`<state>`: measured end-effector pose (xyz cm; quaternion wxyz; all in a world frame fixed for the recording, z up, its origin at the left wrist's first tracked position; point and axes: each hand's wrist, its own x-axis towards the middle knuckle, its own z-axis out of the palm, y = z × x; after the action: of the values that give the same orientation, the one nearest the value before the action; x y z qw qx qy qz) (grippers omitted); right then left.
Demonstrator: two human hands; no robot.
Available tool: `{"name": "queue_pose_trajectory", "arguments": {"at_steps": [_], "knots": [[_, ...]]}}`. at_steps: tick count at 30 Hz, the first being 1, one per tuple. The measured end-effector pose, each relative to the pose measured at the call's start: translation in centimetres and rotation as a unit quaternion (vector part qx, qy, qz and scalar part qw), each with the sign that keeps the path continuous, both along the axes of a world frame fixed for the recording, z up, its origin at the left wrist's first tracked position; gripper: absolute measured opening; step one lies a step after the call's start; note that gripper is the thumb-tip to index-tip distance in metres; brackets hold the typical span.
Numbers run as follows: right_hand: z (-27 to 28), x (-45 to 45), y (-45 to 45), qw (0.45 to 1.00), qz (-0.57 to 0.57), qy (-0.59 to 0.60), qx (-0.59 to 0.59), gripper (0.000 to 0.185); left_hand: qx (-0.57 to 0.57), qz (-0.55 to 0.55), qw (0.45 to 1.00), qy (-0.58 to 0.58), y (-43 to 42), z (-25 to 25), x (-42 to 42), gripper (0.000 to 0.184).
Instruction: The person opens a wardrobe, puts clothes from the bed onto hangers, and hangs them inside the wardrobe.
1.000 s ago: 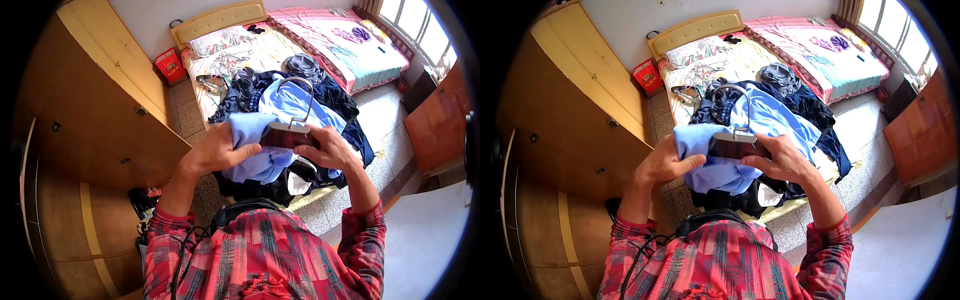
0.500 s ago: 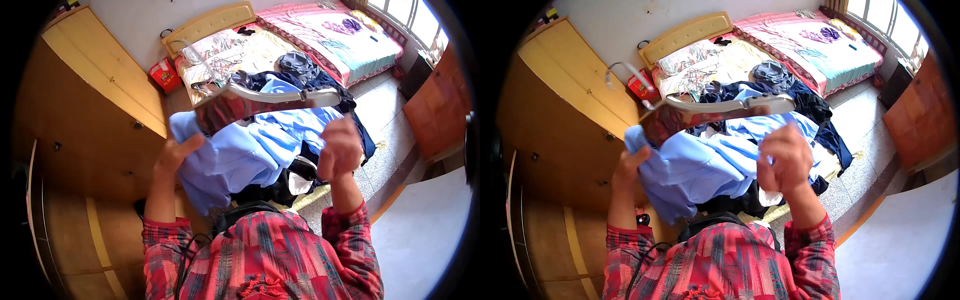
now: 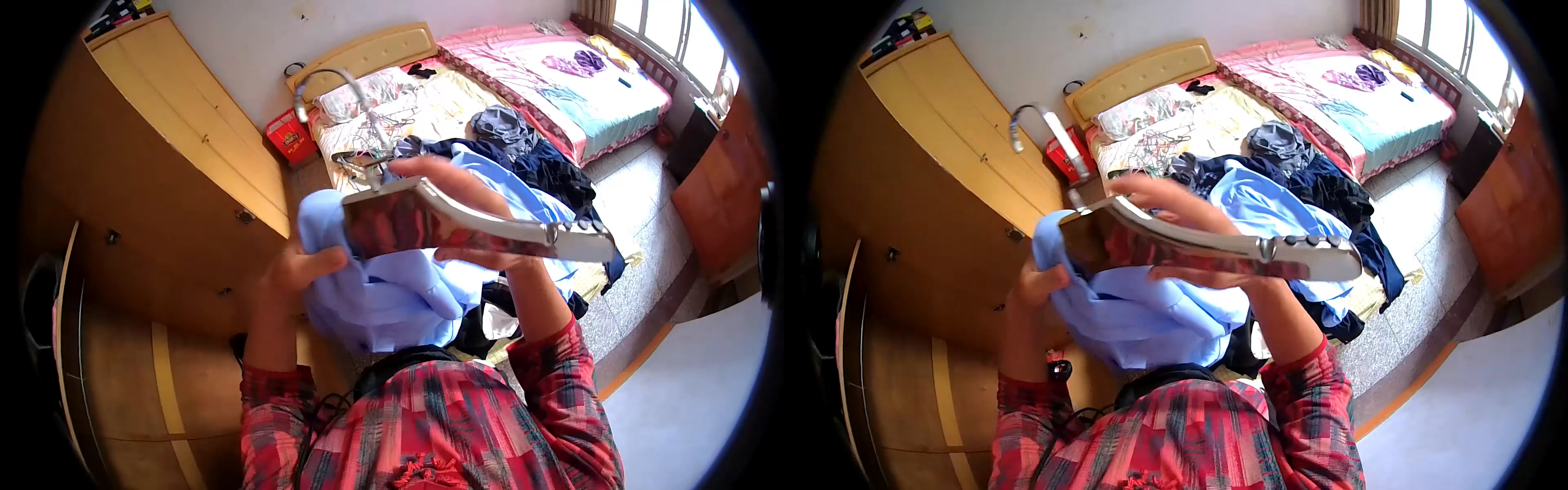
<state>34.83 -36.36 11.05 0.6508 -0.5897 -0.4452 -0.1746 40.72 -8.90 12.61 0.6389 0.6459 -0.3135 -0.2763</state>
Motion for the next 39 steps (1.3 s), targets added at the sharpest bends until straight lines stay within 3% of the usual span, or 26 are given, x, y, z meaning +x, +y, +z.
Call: {"name": "queue_pose_trajectory", "arguments": {"at_steps": [2, 4, 5, 6, 8, 9, 11, 13, 14, 15, 16, 17, 18, 19, 20, 22, 24, 28, 32, 34, 36, 38, 39], "knots": [[1.3, -0.2, 1.1, 0.998, -0.035, -0.022, -0.037, 0.08, -0.024, -0.007, 0.999, -0.03, -1.2, -0.4, -0.1, 0.067], [1.0, 0.8, 2.3, 0.998, -0.012, 0.065, -0.014, 0.079, -0.023, -0.02, 0.999, -0.013, -1.7, -0.1, -0.3, 0.063], [1.1, 0.9, 2.6, 0.991, -0.051, 0.067, -0.106, 0.073, -0.02, -0.025, 0.999, -0.003, -1.9, 0.0, -0.5, 0.061], [0.8, 1.1, 3.6, 0.994, 0.007, 0.083, -0.071, 0.065, -0.017, -0.031, 0.999, 0.007, -2.2, 0.1, -0.8, 0.06], [0.3, 1.8, 3.8, 0.998, 0.019, 0.06, -0.011, 0.059, 0.012, 0.144, 0.989, 0.019, -2.3, -0.1, -1.5, 0.054], [0.0, 2.0, 3.6, 0.998, 0.01, 0.06, 0.02, 0.056, 0.012, 0.147, 0.989, 0.022, -1.7, -0.8, -0.8, 0.054], [-0.2, 1.2, 0.5, 0.996, -0.022, 0.078, 0.045, 0.055, -0.13, 0.101, 0.976, 0.144, -0.5, -3.0, 2.2, 0.051], [2.6, -0.7, -2.9, 0.95, -0.033, 0.022, 0.31, 0.033, -0.195, 0.131, 0.962, 0.137, 0.2, -3.7, 2.3, 0.052], [4.1, -1.7, -5.2, 0.899, -0.037, -0.006, 0.437, 0.027, -0.252, 0.154, 0.947, 0.127, 0.7, -3.9, 2.4, 0.053], [5.5, -2.9, -8.6, 0.928, -0.005, -0.032, 0.371, 0.023, -0.264, 0.187, 0.939, 0.12, 1.5, -4.0, 2.5, 0.053], [5.8, -3.8, -11.7, 0.934, -0.082, 0.01, 0.348, 0.022, -0.27, 0.194, 0.936, 0.117, 2.0, -3.9, 2.5, 0.053], [6.1, -4.5, -13.0, 0.92, -0.256, 0.069, 0.289, 0.021, -0.286, 0.189, 0.93, 0.133, 2.5, -3.6, 2.6, 0.051], [4.6, -4.5, -15.5, 0.921, -0.341, 0.064, 0.175, 0.011, -0.299, 0.183, 0.925, 0.148, 2.8, -3.6, 2.4, 0.05], [4.3, -5.0, -15.4, 0.861, -0.493, 0.122, 0.019, 0.016, -0.309, 0.155, 0.925, 0.157, 3.1, -3.7, 2.4, 0.048], [4.0, -5.6, -15.1, 0.752, -0.622, 0.172, -0.137, 0.023, -0.315, 0.153, 0.92, 0.174, 3.3, -4.0, 2.6, 0.045], [2.8, -6.1, -11.8, 0.671, -0.651, -0.065, -0.348, 0.037, -0.277, 0.149, 0.937, 0.15, 2.8, -3.7, 2.0, 0.045], [2.7, -6.9, -7.7, 0.687, -0.629, 0.019, -0.364, 0.041, -0.248, 0.131, 0.954, 0.107, 2.3, -3.9, 1.4, 0.045], [1.0, -6.8, -7.5, 0.652, -0.658, -0.009, -0.377, 0.043, -0.163, 0.105, 0.981, 0.021, 2.2, -3.7, 0.0, 0.044], [1.7, -8.3, -10.4, 0.675, -0.689, -0.033, -0.262, 0.052, -0.203, 0.092, 0.971, 0.083, 3.8, -2.6, -0.3, 0.042], [2.3, -8.3, -9.9, 0.668, -0.689, -0.059, -0.273, 0.052, -0.17, 0.06, 0.982, 0.063, 4.2, -2.2, -0.1, 0.043], [1.8, -7.7, -8.5, 0.661, -0.684, -0.067, -0.302, 0.047, -0.12, 0.068, 0.99, 0.031, 2.6, -1.1, -1.1, 0.042], [1.9, -6.5, -5.4, 0.677, -0.662, -0.046, -0.318, 0.026, -0.072, 0.076, 0.995, -0.002, 0.0, 0.5, -2.6, 0.042], [1.7, -5.9, -3.7, 0.676, -0.653, -0.055, -0.337, 0.021, -0.012, 0.046, 0.995, -0.092, -1.4, 1.2, -3.4, 0.041]]}}
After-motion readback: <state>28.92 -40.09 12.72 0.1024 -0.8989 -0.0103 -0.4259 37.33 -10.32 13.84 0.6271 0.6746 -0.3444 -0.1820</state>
